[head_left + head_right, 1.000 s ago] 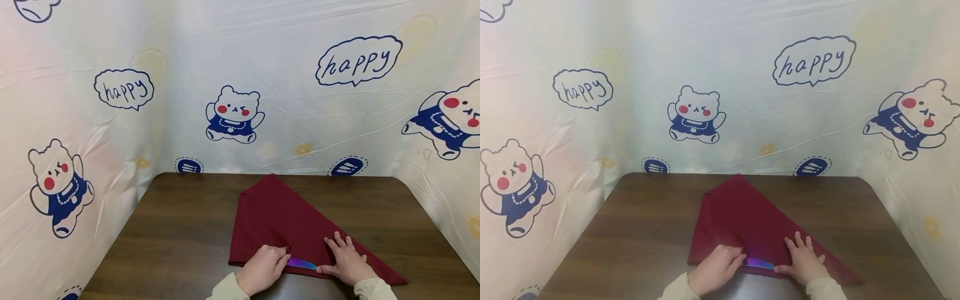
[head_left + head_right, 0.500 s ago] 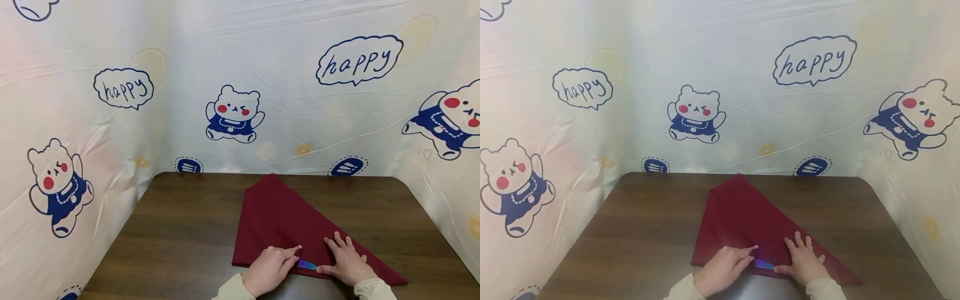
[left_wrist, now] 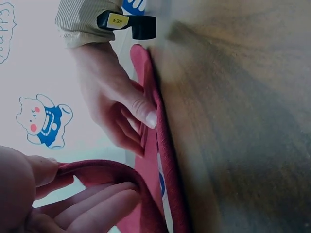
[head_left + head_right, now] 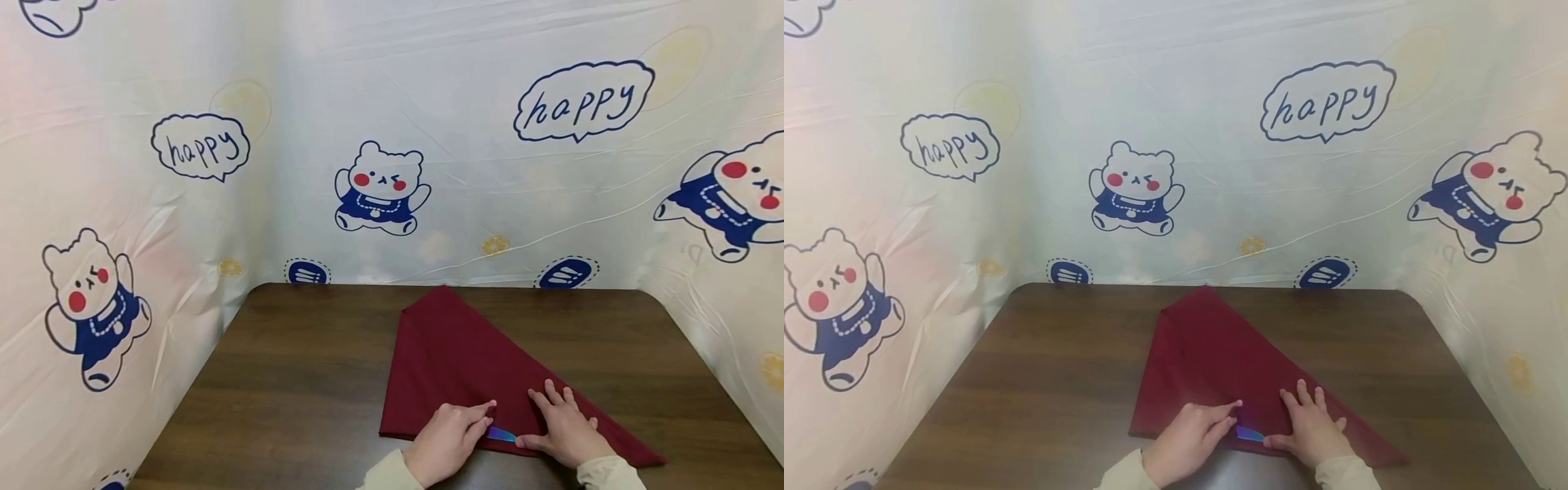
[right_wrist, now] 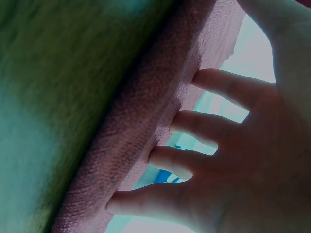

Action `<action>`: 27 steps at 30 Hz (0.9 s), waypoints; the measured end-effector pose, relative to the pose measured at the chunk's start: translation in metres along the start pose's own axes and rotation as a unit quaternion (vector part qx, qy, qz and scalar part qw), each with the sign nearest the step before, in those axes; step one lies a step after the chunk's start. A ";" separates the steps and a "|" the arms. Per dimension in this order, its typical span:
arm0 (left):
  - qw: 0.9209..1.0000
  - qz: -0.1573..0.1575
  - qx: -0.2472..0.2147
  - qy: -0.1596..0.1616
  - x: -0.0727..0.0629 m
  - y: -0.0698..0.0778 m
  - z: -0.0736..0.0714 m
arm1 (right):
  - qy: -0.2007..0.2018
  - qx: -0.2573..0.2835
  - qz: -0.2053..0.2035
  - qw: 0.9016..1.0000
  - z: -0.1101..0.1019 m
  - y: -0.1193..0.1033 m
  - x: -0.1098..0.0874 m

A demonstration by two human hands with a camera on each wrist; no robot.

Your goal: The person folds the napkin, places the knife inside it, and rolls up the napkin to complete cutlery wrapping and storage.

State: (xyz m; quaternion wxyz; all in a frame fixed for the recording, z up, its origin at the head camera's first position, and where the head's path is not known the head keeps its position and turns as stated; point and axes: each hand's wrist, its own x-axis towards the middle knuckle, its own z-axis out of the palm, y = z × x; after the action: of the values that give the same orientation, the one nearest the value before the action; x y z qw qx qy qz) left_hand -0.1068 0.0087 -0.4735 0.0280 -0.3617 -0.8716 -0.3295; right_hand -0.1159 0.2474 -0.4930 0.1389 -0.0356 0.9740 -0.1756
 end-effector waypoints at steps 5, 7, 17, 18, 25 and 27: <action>1.000 -0.001 -0.019 -0.004 0.000 0.001 0.002 | 0.005 0.001 -0.001 1.000 0.001 0.000 -0.001; 1.000 0.004 -0.019 -0.009 0.000 0.001 0.003 | 0.005 0.002 0.000 1.000 0.001 0.000 -0.001; 0.999 -0.002 0.000 -0.048 -0.001 0.001 0.009 | -0.001 0.005 0.003 1.000 0.002 0.000 0.000; 0.999 -0.002 0.005 -0.051 -0.001 0.001 0.010 | 0.000 0.005 0.003 1.000 0.002 0.000 0.000; 0.994 0.029 0.059 -0.092 -0.003 -0.004 0.014 | 0.009 0.003 -0.001 1.000 0.004 0.000 -0.001; 0.991 0.042 0.075 -0.101 -0.003 -0.006 0.015 | 0.012 0.002 -0.003 1.000 0.003 0.001 -0.002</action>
State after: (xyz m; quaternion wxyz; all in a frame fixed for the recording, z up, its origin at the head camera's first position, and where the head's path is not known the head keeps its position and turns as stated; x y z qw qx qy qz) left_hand -0.1060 0.0127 -0.4892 -0.0190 -0.4265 -0.8761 -0.2240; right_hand -0.1135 0.2471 -0.4957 0.1272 -0.0362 0.9751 -0.1782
